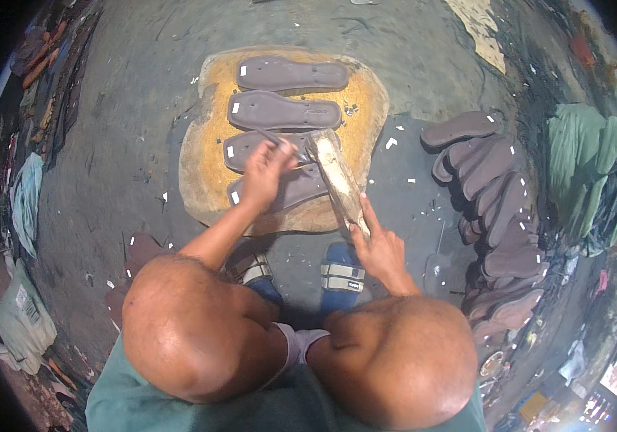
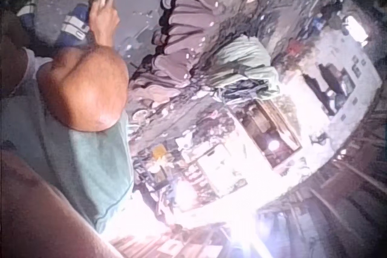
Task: The person sits on the ground and uses a wooden mallet to strike a metal punch placed on gray shoe soles. They repeatedly position the punch and strike it to shape or mark the soles, then move the finished soles aside and continue with the next ones.
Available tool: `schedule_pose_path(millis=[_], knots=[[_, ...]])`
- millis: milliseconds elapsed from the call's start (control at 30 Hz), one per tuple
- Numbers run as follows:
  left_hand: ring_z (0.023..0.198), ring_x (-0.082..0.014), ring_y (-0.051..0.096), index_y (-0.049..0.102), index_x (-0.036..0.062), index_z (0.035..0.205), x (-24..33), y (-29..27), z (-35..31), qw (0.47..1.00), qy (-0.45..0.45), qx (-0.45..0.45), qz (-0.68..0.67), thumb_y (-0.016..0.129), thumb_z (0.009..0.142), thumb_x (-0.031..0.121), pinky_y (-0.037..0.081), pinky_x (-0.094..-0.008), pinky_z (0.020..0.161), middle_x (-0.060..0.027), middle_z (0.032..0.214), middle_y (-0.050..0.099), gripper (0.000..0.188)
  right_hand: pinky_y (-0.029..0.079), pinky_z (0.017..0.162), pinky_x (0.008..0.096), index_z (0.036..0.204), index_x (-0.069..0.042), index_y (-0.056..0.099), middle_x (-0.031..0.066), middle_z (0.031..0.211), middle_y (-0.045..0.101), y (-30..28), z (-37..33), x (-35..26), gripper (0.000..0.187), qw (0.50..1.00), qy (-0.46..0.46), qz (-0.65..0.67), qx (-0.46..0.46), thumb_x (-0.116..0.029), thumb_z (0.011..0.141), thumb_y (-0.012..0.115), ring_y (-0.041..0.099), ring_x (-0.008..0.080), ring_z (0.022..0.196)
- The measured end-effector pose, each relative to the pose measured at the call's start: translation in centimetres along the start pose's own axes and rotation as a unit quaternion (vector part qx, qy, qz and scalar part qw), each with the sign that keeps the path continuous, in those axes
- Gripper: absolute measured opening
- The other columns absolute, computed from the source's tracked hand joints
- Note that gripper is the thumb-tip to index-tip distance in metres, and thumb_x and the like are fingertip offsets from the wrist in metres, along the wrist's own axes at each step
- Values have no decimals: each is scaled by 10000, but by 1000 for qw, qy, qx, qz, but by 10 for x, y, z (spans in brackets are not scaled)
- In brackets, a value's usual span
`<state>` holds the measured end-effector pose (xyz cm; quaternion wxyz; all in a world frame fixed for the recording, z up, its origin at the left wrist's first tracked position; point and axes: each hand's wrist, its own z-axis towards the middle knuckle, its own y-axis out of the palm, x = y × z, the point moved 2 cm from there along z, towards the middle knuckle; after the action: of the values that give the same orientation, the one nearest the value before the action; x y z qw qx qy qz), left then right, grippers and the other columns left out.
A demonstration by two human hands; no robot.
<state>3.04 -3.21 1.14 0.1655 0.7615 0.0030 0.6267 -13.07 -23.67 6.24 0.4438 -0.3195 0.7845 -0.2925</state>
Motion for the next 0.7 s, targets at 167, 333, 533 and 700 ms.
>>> schedule_pose_path(millis=[167,333,533,700], knots=[[712,-92,605,681,32,987,-5,2,-29,945,86,-86,304,695,958,189,467,-280,623,-44,815,696,160,497,997,465,1590,-200,280,287,1265,636,-10,-4,-4,670,981,-62,169,74,-306,984,544,620,450,1171],[573,-240,575,654,-3,914,-10,6,-25,942,155,-56,291,708,934,178,447,-354,562,-144,718,650,190,468,1036,414,1582,-107,292,263,1358,599,-39,6,-14,668,957,-111,241,119,-211,977,555,592,358,1263],[678,-355,635,645,-17,924,-11,12,-29,918,199,-50,340,712,925,190,484,-412,609,-188,811,664,217,345,1127,336,1593,-55,249,185,1505,472,-55,-2,-33,685,942,-100,316,59,-143,987,554,459,232,1367],[784,-371,682,657,-5,945,-15,16,-38,882,275,-33,382,745,894,187,538,-410,658,-167,886,695,217,371,1045,365,1460,-26,389,192,1415,478,-111,-21,-75,613,931,-215,256,147,-231,936,633,456,253,1270]])
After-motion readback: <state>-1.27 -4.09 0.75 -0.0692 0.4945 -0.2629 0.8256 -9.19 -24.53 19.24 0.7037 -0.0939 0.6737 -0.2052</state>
